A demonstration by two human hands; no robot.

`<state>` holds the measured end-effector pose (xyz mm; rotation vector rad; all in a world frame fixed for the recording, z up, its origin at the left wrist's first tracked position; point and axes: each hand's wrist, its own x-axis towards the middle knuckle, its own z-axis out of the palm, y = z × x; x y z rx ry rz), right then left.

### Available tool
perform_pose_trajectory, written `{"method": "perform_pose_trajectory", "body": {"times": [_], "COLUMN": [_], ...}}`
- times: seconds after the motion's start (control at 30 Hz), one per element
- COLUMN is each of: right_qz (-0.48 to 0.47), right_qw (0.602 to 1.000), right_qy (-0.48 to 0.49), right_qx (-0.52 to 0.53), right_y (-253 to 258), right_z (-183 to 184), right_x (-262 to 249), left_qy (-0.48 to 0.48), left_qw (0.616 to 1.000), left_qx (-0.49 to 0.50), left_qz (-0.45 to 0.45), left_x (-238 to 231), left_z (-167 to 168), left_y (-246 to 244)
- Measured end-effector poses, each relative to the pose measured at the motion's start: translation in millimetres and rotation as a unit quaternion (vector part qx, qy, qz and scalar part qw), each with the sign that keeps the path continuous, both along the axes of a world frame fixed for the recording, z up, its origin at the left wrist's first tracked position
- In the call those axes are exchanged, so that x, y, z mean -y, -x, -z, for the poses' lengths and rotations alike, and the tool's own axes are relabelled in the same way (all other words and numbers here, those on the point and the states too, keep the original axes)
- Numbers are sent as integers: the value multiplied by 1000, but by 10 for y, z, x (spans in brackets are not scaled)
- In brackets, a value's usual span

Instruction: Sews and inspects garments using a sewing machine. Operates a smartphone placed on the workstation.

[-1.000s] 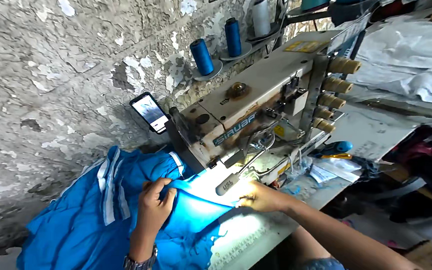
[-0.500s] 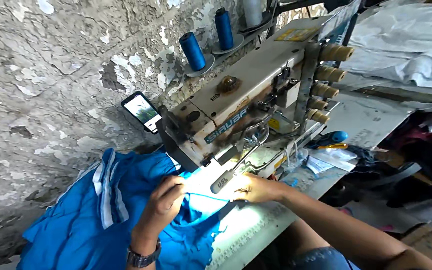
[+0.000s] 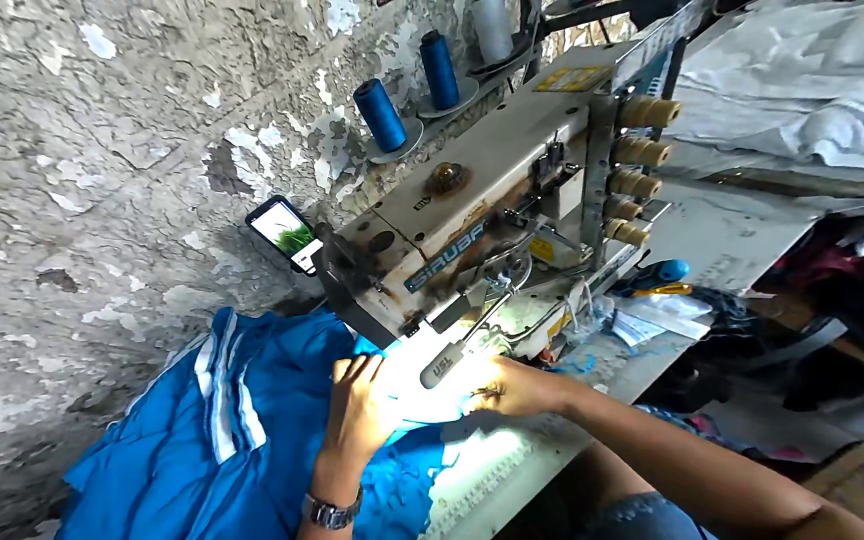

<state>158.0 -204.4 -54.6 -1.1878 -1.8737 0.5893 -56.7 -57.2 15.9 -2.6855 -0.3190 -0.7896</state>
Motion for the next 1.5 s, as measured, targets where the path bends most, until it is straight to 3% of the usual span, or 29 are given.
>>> {"method": "perform_pose_trajectory", "body": {"times": [0.13,0.2,0.27,0.3,0.4,0.5,0.63,0.87,1.0,1.07,1.17,1.2,1.27,1.33,1.37,1.5], "right_qz": [-2,-4,-4,-3,9,25,32,29,24,18,15,15,18,23,28,48], "right_qw": [1000,999,999,999,999,996,996,997,998,998,999,999,999,998,998,998], "right_qy": [-15,-50,-51,-48,-42,-77,-74,-53,-16,-3,-19,-26,-46,-52,-46,-4], "right_qx": [14,17,19,23,31,25,25,50,56,54,44,38,21,-2,-12,-29], "right_y": [-2,-11,-16,-19,-17,-1,2,1,3,-6,-8,-5,-11,-21,-16,-5], "right_z": [6,65,69,61,43,73,21,-20,-56,-58,-40,-33,-6,15,16,-29], "right_x": [11,-4,-3,0,7,-10,-20,1,29,32,2,0,-18,-38,-36,-25], "left_qy": [69,218,308,318,248,170,109,-8,-93,-17,188,270,415,554,565,460], "left_qw": [984,928,890,901,964,984,985,955,957,965,934,922,905,826,819,882], "left_qx": [-112,-258,-314,-282,-89,18,-77,-191,-234,-261,-289,-260,-96,-37,-48,-106], "left_qz": [-117,-157,-121,-93,-43,50,111,227,143,19,-97,-99,9,103,90,17], "left_x": [431,828,929,868,555,228,48,329,352,217,-381,-558,-794,-846,-830,-857], "left_z": [-250,-567,-678,-648,-626,-647,-589,-572,-449,-599,-993,-1116,-1128,-1062,-1058,-1006], "left_y": [180,292,421,510,641,598,444,101,-24,-20,118,224,466,509,495,478]}}
